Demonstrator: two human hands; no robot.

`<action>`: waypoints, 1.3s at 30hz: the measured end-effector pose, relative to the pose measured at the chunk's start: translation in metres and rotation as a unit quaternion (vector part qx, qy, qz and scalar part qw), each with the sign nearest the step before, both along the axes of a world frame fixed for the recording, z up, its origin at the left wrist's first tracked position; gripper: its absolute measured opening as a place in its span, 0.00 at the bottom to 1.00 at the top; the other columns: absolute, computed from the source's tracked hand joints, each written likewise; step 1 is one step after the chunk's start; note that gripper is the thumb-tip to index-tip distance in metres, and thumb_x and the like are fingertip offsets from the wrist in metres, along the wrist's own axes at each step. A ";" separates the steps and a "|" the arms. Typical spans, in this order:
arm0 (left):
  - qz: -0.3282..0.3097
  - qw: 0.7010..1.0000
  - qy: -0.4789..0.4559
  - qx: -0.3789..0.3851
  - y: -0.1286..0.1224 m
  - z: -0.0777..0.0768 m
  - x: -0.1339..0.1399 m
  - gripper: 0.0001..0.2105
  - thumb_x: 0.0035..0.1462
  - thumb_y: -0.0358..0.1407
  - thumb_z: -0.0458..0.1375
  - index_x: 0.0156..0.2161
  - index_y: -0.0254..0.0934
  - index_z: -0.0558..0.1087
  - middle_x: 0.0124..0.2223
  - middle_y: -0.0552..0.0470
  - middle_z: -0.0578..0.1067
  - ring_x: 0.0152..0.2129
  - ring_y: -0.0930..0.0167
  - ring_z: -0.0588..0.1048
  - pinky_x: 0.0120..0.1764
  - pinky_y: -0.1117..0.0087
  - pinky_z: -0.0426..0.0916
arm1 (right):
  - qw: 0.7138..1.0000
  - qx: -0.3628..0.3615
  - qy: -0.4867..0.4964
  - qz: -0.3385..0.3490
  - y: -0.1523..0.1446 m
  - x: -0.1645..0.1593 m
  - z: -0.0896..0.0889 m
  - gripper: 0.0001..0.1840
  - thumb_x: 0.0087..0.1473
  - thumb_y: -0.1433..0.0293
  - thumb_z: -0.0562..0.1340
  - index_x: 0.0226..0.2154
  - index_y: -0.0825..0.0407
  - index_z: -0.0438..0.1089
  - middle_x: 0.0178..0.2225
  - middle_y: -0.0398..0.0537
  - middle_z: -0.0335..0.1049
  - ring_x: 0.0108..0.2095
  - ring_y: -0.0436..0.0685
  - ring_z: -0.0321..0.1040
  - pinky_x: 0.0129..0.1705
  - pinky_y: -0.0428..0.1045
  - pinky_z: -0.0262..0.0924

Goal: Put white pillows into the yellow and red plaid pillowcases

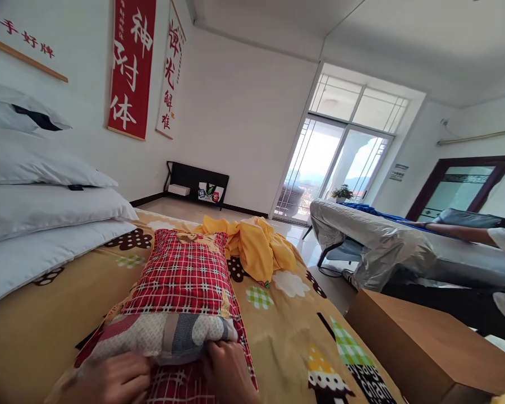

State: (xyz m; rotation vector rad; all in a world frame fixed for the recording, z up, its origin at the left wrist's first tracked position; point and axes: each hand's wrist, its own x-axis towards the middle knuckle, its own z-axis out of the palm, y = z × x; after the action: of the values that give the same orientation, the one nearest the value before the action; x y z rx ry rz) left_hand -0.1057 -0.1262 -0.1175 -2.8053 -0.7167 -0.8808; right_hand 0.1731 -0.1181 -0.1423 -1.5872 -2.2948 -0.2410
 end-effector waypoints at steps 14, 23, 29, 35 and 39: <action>0.050 0.978 0.143 0.145 0.078 0.087 0.027 0.21 0.62 0.29 0.49 0.59 0.41 0.64 0.60 0.49 0.68 0.56 0.65 0.65 0.58 0.59 0.55 | 0.998 0.012 -0.058 0.015 0.011 -0.048 0.060 0.09 0.54 0.73 0.58 0.39 0.53 0.69 0.41 0.52 0.70 0.43 0.60 0.65 0.45 0.52 0.56; 0.058 0.972 0.153 0.169 0.098 0.103 0.018 0.23 0.63 0.26 0.48 0.62 0.44 0.60 0.64 0.51 0.63 0.59 0.67 0.63 0.60 0.61 0.54 | 0.996 0.040 -0.054 0.052 0.034 -0.069 0.063 0.20 0.57 0.67 0.57 0.53 0.53 0.64 0.49 0.53 0.68 0.48 0.61 0.62 0.54 0.58 0.53; 0.065 0.966 0.158 0.195 0.101 0.104 0.015 0.24 0.64 0.26 0.46 0.62 0.44 0.58 0.64 0.53 0.62 0.59 0.68 0.63 0.58 0.61 0.55 | 0.997 0.067 -0.030 0.005 0.031 -0.082 0.046 0.24 0.57 0.70 0.55 0.56 0.58 0.62 0.56 0.60 0.63 0.55 0.66 0.57 0.58 0.63 0.48; 0.059 0.968 0.138 0.199 0.103 0.095 0.014 0.24 0.64 0.27 0.46 0.63 0.46 0.57 0.64 0.54 0.63 0.59 0.70 0.63 0.59 0.62 0.53 | 0.997 0.045 -0.047 -0.039 0.043 -0.098 0.033 0.23 0.57 0.72 0.54 0.54 0.61 0.65 0.52 0.66 0.67 0.52 0.67 0.61 0.54 0.64 0.53; 0.071 0.966 0.154 0.195 0.107 0.101 0.013 0.24 0.63 0.27 0.47 0.62 0.47 0.58 0.64 0.53 0.62 0.59 0.68 0.63 0.59 0.60 0.51 | 0.995 0.019 -0.053 -0.080 0.054 -0.107 0.032 0.22 0.53 0.79 0.53 0.51 0.63 0.68 0.47 0.68 0.70 0.49 0.67 0.64 0.46 0.60 0.59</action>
State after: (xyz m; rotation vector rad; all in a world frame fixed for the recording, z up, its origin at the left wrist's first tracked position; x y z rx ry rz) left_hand -0.0932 -0.0188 -0.0167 -2.4258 -0.6095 -0.4805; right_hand 0.0666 -0.0636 -0.1105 -1.7793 -2.2276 -0.4158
